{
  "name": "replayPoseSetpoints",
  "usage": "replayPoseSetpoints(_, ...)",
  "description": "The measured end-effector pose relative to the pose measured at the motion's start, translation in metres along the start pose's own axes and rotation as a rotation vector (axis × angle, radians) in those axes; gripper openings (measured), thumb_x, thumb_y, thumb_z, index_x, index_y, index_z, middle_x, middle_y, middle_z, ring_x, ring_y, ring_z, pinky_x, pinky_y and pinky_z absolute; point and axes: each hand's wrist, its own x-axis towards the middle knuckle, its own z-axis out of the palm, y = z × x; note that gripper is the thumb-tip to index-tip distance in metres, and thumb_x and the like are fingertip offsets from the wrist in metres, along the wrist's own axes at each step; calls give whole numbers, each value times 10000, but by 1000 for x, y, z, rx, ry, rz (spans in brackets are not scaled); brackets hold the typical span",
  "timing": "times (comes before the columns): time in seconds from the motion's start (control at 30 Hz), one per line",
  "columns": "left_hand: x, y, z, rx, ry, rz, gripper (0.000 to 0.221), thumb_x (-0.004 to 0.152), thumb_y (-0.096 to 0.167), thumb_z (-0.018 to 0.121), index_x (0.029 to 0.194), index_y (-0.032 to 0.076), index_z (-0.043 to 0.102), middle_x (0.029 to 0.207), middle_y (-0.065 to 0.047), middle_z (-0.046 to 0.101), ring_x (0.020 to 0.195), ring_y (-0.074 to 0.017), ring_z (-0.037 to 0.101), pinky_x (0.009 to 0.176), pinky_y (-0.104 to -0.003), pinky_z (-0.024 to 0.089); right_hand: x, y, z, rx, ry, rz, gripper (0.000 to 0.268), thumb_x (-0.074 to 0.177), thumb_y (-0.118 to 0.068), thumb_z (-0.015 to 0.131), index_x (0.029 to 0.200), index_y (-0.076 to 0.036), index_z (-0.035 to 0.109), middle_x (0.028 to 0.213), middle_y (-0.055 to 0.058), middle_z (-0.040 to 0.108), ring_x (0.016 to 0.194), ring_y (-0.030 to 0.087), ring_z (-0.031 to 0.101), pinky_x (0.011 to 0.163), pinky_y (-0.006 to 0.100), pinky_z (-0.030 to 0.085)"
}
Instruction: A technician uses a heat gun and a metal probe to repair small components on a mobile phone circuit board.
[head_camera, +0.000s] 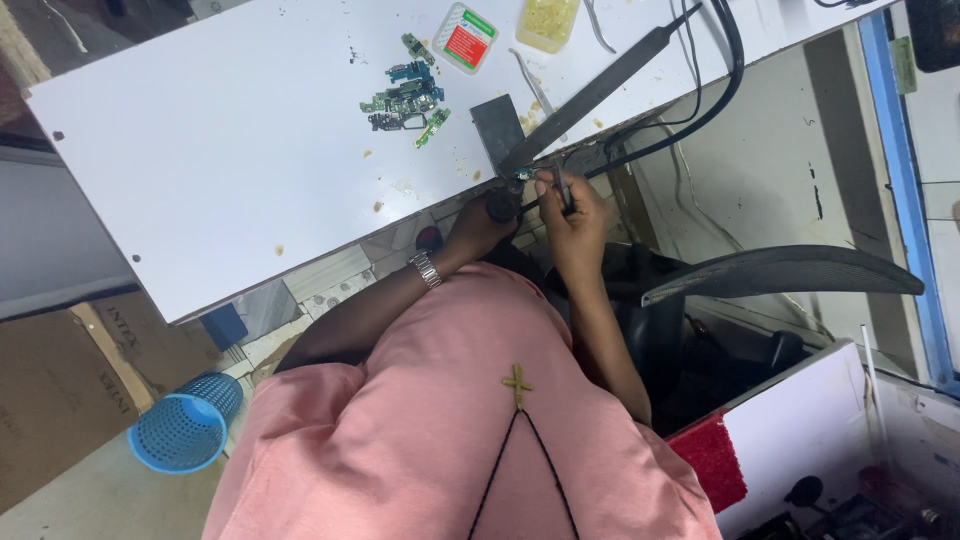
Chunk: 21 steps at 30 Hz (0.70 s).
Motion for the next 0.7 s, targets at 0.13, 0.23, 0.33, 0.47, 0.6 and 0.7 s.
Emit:
replayPoseSetpoints(0.13, -2, 0, 2, 31, -2, -30, 516, 808, 327, 758, 1196, -13, 736, 1166, -282, 760, 1196, -505, 693, 973, -589, 549, -10, 7, -1, 123, 20, 78, 307, 1112, -28, 639, 1407, 2, 560, 857, 85, 638, 782, 147, 638, 716, 355, 550)
replayPoseSetpoints(0.23, -2, 9, -6, 6, -17, -13, 527, 822, 322, 749, 1226, -16, 727, 1212, -294, 749, 1233, -519, 670, 1004, -594, 540, -12, -3, -4, 107, 4, -17, 314, 1101, 16, 587, 1408, 16, 518, 1078, 136, 647, 876, 167, 652, 719, 351, 609)
replayPoseSetpoints(0.33, 0, 4, -6, 30, -20, -30, 549, 816, 345, 747, 1232, -12, 726, 1220, -295, 747, 1242, -515, 665, 1018, -605, 533, -17, -7, -18, 35, -10, -149, 243, 1113, 2, 608, 1354, 31, 612, 1126, 178, 595, 821, 254, 704, 656, 382, 651)
replayPoseSetpoints(0.47, -1, 7, -5, 24, -13, -46, 544, 816, 339, 737, 1239, -4, 731, 1230, -271, 757, 1250, -489, 677, 1046, -595, 534, -36, -11, -14, 172, -14, -135, 410, 1133, -8, 587, 1536, 19, 521, 1102, 204, 625, 817, 293, 758, 689, 442, 692)
replayPoseSetpoints(0.6, 2, -3, -1, 62, -11, -61, 561, 787, 359, 754, 1217, -1, 739, 1215, -266, 758, 1228, -483, 686, 1018, -588, 549, -48, -8, -19, 350, 18, -104, 290, 1084, 30, 615, 1361, 66, 536, 984, 256, 691, 669, 297, 761, 549, 422, 688)
replayPoseSetpoints(0.7, 2, 0, -4, 71, -36, -63, 555, 791, 363, 753, 1212, 2, 732, 1221, -263, 756, 1237, -477, 682, 1016, -581, 552, -51, -5, -21, 521, 13, -41, 262, 1060, -24, 644, 1284, 84, 564, 1031, 313, 702, 716, 332, 773, 543, 427, 690)
